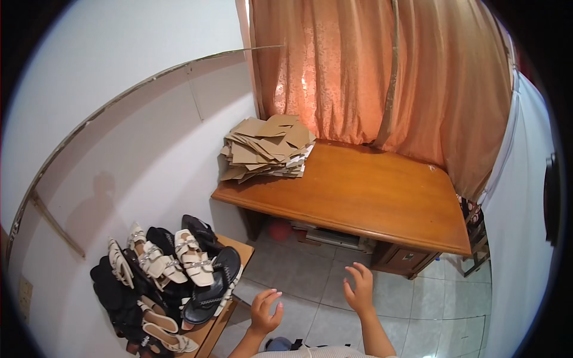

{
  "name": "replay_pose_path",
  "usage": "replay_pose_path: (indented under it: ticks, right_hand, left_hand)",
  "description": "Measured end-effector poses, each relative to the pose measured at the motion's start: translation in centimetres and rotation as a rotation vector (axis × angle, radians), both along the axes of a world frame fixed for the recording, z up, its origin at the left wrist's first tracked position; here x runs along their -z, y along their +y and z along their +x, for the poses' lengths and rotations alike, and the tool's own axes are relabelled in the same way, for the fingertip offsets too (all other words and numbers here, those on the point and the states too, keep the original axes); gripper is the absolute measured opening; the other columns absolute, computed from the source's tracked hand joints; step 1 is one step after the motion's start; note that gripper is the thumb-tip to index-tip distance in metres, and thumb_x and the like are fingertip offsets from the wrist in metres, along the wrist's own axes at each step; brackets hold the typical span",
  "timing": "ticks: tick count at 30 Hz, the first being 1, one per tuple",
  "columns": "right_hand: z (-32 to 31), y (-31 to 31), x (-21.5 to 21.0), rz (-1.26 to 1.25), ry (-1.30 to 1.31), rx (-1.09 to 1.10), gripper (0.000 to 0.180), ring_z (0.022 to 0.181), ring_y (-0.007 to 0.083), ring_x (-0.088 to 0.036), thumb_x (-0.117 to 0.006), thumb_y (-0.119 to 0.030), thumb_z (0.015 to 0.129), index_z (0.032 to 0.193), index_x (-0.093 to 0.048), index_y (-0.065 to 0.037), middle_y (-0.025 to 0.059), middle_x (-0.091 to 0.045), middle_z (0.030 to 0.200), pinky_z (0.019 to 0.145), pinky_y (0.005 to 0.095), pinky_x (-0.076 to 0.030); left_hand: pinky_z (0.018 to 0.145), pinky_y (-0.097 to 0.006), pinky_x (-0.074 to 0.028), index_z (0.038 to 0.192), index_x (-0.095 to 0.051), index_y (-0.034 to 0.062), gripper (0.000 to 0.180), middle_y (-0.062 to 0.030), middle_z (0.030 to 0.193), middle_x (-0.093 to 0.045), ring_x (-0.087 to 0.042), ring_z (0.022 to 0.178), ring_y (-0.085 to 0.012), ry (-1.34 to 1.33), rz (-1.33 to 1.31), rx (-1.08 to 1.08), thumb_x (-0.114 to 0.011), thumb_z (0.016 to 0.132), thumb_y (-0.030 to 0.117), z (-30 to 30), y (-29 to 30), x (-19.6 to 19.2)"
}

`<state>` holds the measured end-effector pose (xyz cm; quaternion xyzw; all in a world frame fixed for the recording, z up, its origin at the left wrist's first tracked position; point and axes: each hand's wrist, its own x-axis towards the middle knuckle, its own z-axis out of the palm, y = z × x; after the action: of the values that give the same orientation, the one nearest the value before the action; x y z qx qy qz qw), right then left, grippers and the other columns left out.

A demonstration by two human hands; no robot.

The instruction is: The person assembles flat cardboard pieces into rectangular boxes on a wooden table. They fold the sides and tuck the flaps to form the box structure, then place the completed boxes on a shelf. The process is repeated for multiple boxes.

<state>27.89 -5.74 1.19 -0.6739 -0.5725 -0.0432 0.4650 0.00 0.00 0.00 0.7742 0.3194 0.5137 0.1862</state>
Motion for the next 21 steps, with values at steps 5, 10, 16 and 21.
replay_pose_path:
  ticks: [5,10,16,21]
  right_hand:
    - [5.1,4.2,2.7,-0.065,0.003,0.062,0.035,0.113,0.0348,-0.051,-0.066,-0.009,0.074,0.109,-0.063,-0.009,0.0157,-0.055,0.121,0.096,0.044,-0.039]
    - [10.1,11.5,3.5,-0.091,-0.053,0.041,0.034,0.113,0.0351,-0.05,-0.066,-0.01,0.076,0.11,-0.063,-0.009,0.0159,-0.055,0.12,0.097,0.0448,-0.038]
    - [16.7,24.7,-0.1,-0.006,-0.053,0.07,0.034,0.111,0.0359,-0.051,-0.066,-0.01,0.076,0.11,-0.061,-0.008,0.0164,-0.055,0.119,0.095,0.0463,-0.039]
    - [21.0,32.7,-1.4,-0.016,-0.096,0.053,0.036,0.111,0.0364,-0.051,-0.066,-0.013,0.076,0.111,-0.061,-0.008,0.017,-0.055,0.119,0.094,0.0468,-0.039]
  left_hand:
    - [0.095,-0.047,-0.039,0.109,-0.061,0.0093,0.034,-0.008,0.107,-0.062,-0.059,0.101,-0.0268,0.211,0.047,0.018,-0.067,0.075,0.009,5.2,5.9,1.9]
    - [0.098,-0.046,-0.035,0.108,-0.062,0.012,0.033,-0.0042,0.106,-0.063,-0.059,0.101,-0.0221,0.247,0.061,-0.048,-0.066,0.075,0.011,10.0,15.5,4.5]
    - [0.097,-0.047,-0.035,0.109,-0.061,0.0137,0.035,-0.0033,0.106,-0.062,-0.058,0.101,-0.0228,0.195,0.188,-0.115,-0.067,0.076,0.009,18.2,32.9,2.5]
    - [0.098,-0.047,-0.035,0.111,-0.059,0.0113,0.037,-0.0061,0.11,-0.059,-0.054,0.108,-0.0246,0.309,0.235,-0.245,-0.069,0.075,0.01,24.7,46.5,-1.7]
